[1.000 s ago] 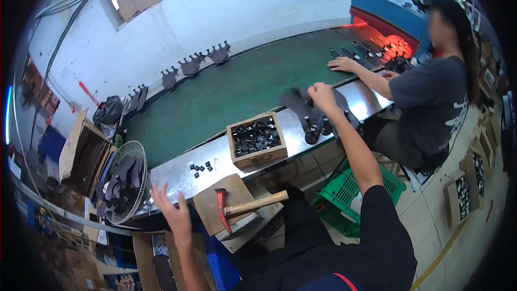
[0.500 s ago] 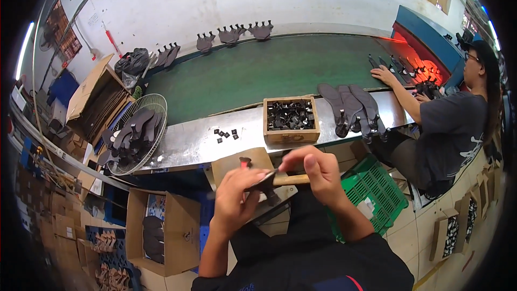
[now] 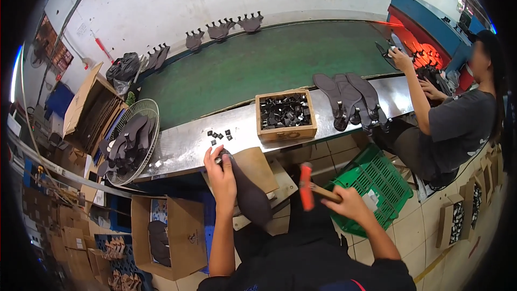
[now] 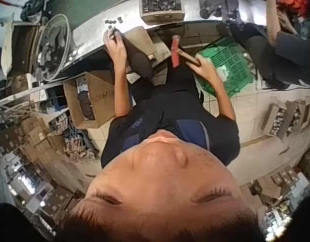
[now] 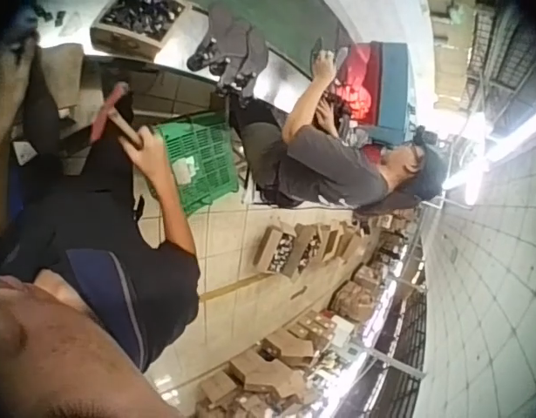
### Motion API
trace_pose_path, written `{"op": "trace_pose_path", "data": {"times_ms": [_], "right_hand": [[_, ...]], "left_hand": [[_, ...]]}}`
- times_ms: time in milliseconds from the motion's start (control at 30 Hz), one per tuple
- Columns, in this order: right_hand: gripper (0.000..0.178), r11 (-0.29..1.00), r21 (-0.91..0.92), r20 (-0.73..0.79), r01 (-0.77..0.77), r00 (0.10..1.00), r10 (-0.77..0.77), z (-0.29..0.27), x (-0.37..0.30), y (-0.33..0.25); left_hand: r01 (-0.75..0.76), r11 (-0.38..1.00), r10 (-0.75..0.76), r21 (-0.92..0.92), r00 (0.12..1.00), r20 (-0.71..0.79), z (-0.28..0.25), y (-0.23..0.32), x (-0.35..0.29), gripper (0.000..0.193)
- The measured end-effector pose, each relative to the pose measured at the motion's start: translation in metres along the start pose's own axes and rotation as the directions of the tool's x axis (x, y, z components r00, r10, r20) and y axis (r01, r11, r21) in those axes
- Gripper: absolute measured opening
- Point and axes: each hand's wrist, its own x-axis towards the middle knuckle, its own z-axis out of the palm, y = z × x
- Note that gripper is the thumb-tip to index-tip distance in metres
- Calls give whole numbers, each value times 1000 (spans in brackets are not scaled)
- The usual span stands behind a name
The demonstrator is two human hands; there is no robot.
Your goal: Manually assemble and secure heel components to shoe soles using a hammer and small clips.
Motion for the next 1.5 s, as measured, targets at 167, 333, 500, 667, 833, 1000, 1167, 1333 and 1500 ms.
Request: {"op": "trace_pose_path", "data": {"times_ms": [167,333,500,667,833,1000,1167,1333,1500], "right_hand": [[33,969,218,-241,-116,956,168,3,-75,9],[36,427,883,-77,-198,834,546,16,-68,-1],[32,628,741,-178,-238,832,526,26,-48,23],[32,568,798,-116,-203,873,474,21,-17,10],[22,654,735,-141,-178,904,405,24,8,9],[37,670,741,-165,-45,955,248,-7,38,-16],[37,616,778,-231,122,968,99,-25,68,-58],[38,504,845,-171,180,983,-63,-27,74,-122],[21,459,857,-179,235,970,-162,-13,64,-153]], "left_hand": [[-160,936,190,314,980,-66,32,39,28,33],[-475,876,423,83,840,340,118,70,83,16],[-473,864,274,173,730,626,177,52,109,15],[-337,941,233,33,715,660,181,38,125,19],[-335,940,241,68,792,560,165,55,114,16],[-352,936,341,-27,885,316,120,77,101,12],[-531,807,551,-260,835,4,75,108,59,14],[-901,434,898,2,433,-78,8,132,2,21],[-922,380,914,-79,387,-122,-18,117,-27,25]]}}
